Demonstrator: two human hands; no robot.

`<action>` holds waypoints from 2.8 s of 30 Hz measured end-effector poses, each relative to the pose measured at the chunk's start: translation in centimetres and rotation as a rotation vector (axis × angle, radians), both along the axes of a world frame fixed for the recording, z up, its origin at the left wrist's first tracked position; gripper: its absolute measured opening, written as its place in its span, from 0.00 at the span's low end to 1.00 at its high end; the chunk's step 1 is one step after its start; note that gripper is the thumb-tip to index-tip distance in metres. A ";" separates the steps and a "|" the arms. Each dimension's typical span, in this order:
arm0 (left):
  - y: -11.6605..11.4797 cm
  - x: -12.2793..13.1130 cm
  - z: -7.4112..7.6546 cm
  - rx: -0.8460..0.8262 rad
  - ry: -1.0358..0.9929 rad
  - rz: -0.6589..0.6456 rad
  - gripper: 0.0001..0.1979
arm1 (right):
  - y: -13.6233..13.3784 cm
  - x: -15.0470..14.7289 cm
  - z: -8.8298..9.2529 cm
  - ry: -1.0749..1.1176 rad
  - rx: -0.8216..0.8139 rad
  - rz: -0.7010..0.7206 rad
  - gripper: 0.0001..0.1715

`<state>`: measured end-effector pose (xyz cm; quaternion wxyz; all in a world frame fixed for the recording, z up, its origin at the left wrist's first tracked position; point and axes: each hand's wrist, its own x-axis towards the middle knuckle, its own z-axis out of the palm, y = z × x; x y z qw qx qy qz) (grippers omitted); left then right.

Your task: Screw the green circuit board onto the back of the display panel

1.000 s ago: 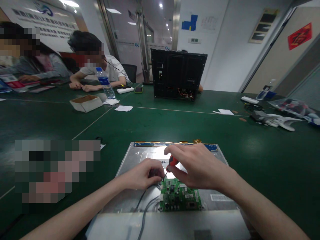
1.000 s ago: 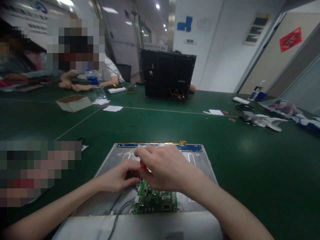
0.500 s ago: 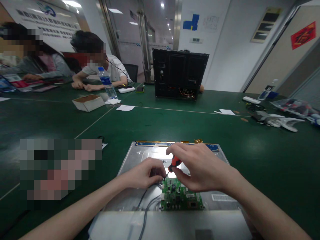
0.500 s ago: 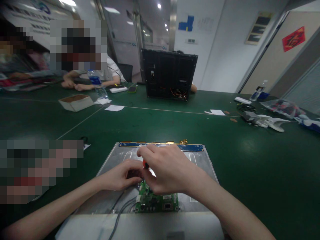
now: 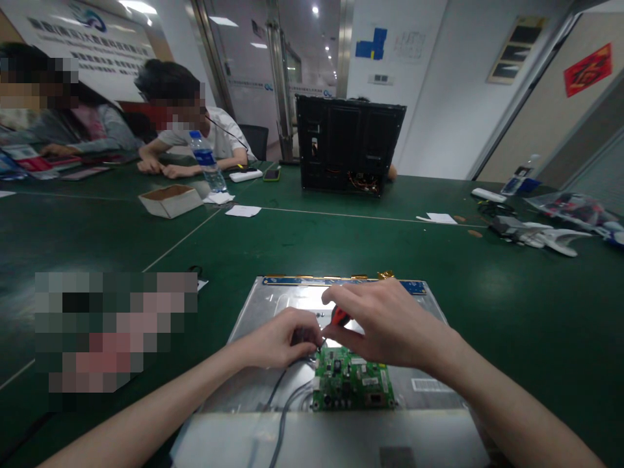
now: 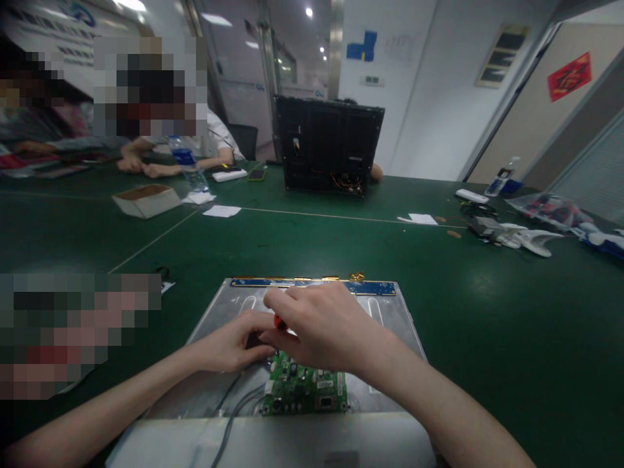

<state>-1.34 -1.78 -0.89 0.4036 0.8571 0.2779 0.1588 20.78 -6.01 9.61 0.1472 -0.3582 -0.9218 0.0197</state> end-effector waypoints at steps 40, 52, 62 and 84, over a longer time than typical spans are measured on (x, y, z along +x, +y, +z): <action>0.1 0.0 0.0 0.014 -0.019 -0.031 0.04 | 0.0 0.3 0.4 -0.014 -0.057 -0.013 0.11; -0.1 0.0 -0.1 -0.007 -0.013 -0.015 0.05 | 0.0 0.1 0.6 -0.014 -0.057 -0.002 0.10; -0.1 0.2 0.3 0.000 0.002 -0.004 0.04 | -0.1 0.3 0.9 -0.014 -0.061 0.029 0.09; 0.2 -0.1 -0.2 -0.001 0.020 -0.018 0.01 | -0.2 -0.4 0.3 -0.016 -0.054 -0.072 0.13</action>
